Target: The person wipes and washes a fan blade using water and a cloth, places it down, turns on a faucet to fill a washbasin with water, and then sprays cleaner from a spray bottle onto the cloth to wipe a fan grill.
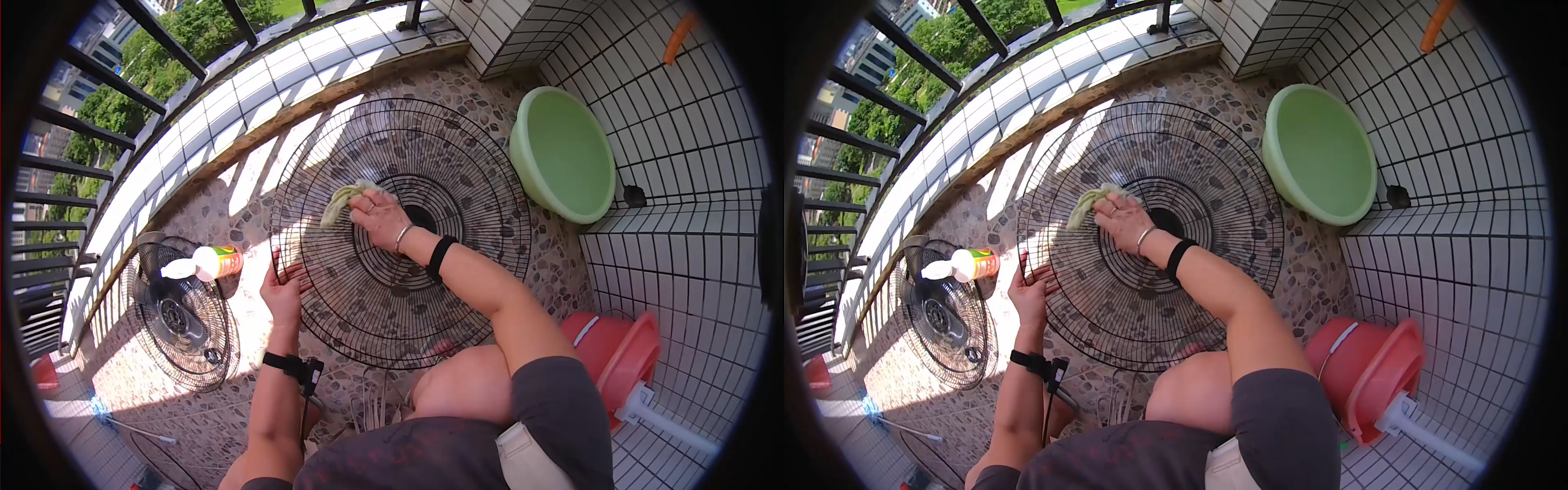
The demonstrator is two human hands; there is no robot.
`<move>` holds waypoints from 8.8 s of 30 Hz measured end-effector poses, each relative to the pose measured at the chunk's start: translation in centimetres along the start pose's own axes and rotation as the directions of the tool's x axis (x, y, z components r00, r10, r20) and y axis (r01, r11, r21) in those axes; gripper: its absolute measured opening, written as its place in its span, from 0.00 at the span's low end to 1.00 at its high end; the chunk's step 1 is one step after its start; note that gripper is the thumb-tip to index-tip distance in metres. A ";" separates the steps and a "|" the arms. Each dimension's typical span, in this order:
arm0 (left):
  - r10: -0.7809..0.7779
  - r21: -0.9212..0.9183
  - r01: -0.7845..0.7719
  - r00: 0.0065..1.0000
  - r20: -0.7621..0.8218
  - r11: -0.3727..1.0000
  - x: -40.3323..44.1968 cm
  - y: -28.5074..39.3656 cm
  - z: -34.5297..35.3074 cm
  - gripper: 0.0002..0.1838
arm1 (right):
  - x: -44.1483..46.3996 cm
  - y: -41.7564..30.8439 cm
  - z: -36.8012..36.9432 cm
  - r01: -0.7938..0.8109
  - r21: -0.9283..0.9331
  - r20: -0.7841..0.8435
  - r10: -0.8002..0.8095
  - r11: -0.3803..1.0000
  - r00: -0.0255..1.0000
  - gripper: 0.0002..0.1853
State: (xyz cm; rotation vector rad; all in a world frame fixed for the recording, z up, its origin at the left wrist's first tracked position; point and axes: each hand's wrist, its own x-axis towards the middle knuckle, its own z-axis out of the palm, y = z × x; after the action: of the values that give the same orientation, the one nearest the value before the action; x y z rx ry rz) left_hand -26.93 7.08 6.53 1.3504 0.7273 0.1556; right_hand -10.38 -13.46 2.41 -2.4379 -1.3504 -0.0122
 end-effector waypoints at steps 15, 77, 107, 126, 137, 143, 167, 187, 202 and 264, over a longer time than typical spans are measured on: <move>0.046 -0.063 -0.047 0.999 -0.015 0.997 -0.5 -0.2 0.2 0.35 | 1.6 -5.2 1.5 0.230 0.109 -0.077 -0.222 0.967 0.972 0.13; 0.090 -0.074 -0.125 0.927 -0.363 0.989 0.6 -6.2 3.1 0.27 | -9.0 -3.2 0.9 -0.404 0.140 0.162 0.381 0.904 0.910 0.12; 0.003 -0.138 -0.032 0.979 -0.205 0.990 -0.4 -4.2 3.9 0.35 | -9.6 11.3 -2.9 -0.633 -0.380 0.083 0.706 0.675 0.703 0.10; -0.127 -0.294 0.058 0.967 -0.219 0.954 -2.2 -4.6 4.8 0.38 | -5.7 3.4 0.0 -0.551 -0.088 0.083 0.557 0.830 0.826 0.11; -0.129 -0.273 0.086 0.981 -0.143 0.958 -1.5 -4.4 3.8 0.38 | -10.1 10.7 -3.8 -0.500 -0.444 0.193 0.624 0.743 0.757 0.12; -0.368 -0.188 0.368 0.929 0.036 0.911 -3.0 -4.0 1.1 0.34 | -8.6 13.6 -3.1 -0.717 -0.204 -0.126 0.708 0.667 0.695 0.11; -0.116 -0.148 0.080 0.959 -0.258 0.986 -0.7 -5.2 3.9 0.17 | -1.8 2.6 -2.8 -0.265 0.122 -0.028 0.270 0.957 0.962 0.18; 0.025 -0.152 -0.069 0.962 -0.273 0.986 -0.4 -5.1 3.5 0.22 | -0.3 0.0 -0.1 0.021 0.089 0.010 -0.022 0.996 1.000 0.14; 0.076 -0.146 -0.124 0.952 -0.297 0.982 -0.4 -6.0 3.2 0.23 | -6.3 2.3 0.5 -0.287 -0.017 0.052 0.287 0.958 0.956 0.12; -0.435 0.114 0.498 0.597 0.674 0.860 -2.4 3.7 13.8 0.20 | -8.8 0.8 -12.2 -0.426 0.690 0.410 0.169 0.585 0.896 0.46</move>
State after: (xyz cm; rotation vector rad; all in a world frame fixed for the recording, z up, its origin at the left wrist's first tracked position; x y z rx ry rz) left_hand -19.99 -4.64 11.44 0.9709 0.4021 -0.7137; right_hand -12.57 -24.83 12.05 -1.8877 -0.7453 0.8874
